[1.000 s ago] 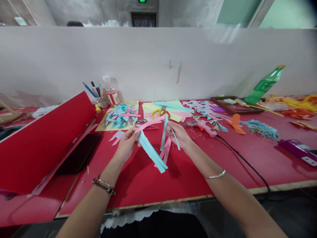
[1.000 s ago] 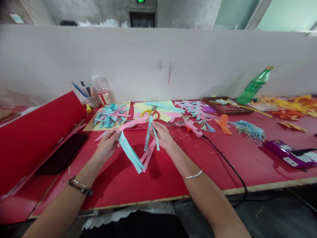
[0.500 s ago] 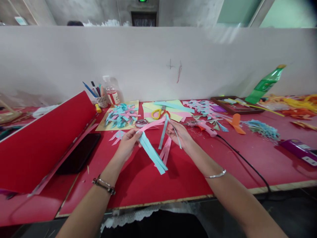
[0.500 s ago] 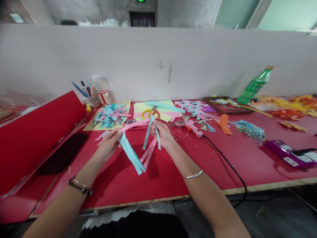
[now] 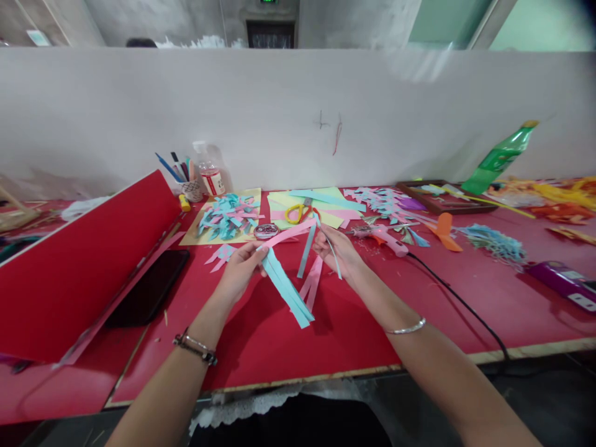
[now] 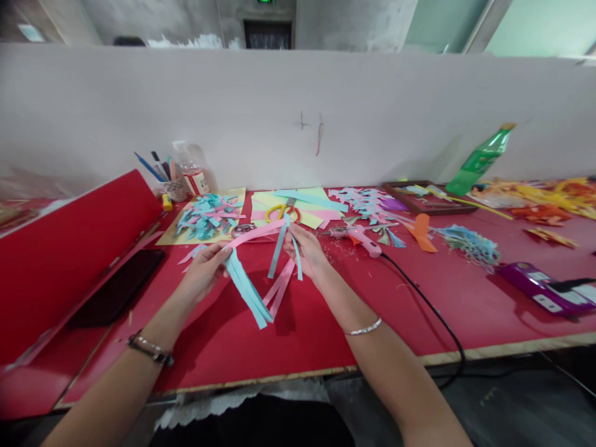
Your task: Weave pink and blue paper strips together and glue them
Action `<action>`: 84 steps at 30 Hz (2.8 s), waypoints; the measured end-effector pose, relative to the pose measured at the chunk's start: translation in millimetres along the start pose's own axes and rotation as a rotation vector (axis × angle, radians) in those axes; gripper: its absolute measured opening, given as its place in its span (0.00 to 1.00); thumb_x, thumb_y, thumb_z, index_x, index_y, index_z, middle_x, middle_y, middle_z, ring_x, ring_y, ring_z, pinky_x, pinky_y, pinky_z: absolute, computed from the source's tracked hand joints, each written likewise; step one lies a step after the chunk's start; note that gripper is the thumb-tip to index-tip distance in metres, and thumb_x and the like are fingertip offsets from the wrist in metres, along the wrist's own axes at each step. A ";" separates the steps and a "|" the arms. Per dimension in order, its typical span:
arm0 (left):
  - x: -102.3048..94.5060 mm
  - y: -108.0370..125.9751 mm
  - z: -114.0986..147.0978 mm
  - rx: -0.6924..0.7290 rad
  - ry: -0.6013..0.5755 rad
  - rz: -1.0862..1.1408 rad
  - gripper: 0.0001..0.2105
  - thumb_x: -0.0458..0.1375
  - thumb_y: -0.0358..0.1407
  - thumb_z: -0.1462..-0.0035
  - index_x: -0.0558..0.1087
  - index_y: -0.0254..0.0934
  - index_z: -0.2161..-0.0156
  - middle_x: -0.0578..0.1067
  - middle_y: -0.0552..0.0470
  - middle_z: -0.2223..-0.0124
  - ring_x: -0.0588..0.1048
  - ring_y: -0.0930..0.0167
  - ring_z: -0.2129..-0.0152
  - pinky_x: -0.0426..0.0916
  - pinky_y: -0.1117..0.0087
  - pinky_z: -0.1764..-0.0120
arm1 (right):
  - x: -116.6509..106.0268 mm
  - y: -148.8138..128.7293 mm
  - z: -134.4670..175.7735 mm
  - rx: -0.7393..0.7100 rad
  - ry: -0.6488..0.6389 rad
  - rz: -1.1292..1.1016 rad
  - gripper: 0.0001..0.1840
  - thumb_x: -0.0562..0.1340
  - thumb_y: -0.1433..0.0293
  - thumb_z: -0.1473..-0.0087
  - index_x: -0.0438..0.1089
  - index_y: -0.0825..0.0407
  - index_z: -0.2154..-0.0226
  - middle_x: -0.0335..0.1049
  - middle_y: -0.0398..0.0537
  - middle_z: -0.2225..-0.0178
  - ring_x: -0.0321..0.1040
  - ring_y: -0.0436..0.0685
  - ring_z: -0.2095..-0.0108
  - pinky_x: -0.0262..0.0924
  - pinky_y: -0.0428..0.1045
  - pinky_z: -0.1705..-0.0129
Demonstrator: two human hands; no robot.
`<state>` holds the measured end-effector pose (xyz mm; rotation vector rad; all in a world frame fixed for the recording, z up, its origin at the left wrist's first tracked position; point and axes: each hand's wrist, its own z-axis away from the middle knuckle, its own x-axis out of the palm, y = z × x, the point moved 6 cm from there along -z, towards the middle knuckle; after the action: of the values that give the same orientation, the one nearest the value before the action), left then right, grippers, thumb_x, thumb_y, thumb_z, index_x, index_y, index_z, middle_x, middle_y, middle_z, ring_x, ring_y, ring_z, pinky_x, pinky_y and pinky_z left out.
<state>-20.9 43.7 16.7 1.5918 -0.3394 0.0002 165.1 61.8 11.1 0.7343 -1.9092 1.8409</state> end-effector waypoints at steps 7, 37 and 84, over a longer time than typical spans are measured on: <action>1.5 1.1 1.2 -0.002 0.006 -0.024 0.09 0.60 0.38 0.59 0.69 0.34 0.74 0.67 0.59 0.82 0.63 0.82 0.87 0.58 0.82 0.85 | 2.0 -3.9 2.2 -0.006 0.019 -0.005 0.12 0.65 0.66 0.63 0.61 0.53 0.82 0.57 0.34 0.88 0.49 0.41 0.86 0.52 0.41 0.79; 7.8 7.6 3.6 0.062 0.010 -0.180 0.09 0.59 0.38 0.58 0.67 0.34 0.74 0.69 0.58 0.83 0.66 0.79 0.90 0.62 0.79 0.85 | 11.6 5.4 7.8 -0.043 -0.106 0.542 0.09 0.62 0.64 0.60 0.67 0.53 0.78 0.61 0.36 0.80 0.54 0.43 0.79 0.49 0.41 0.75; 6.3 0.2 0.7 0.065 0.007 -0.342 0.11 0.56 0.40 0.54 0.65 0.33 0.71 0.70 0.58 0.80 0.69 0.77 0.87 0.65 0.77 0.81 | 26.4 41.7 21.6 0.345 -0.119 0.333 0.10 0.54 0.65 0.50 0.63 0.55 0.76 0.61 0.39 0.84 0.53 0.42 0.86 0.48 0.40 0.84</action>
<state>-15.1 41.6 18.2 1.6967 -0.0584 -0.2480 120.6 37.7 -7.3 0.6725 -1.8992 2.4244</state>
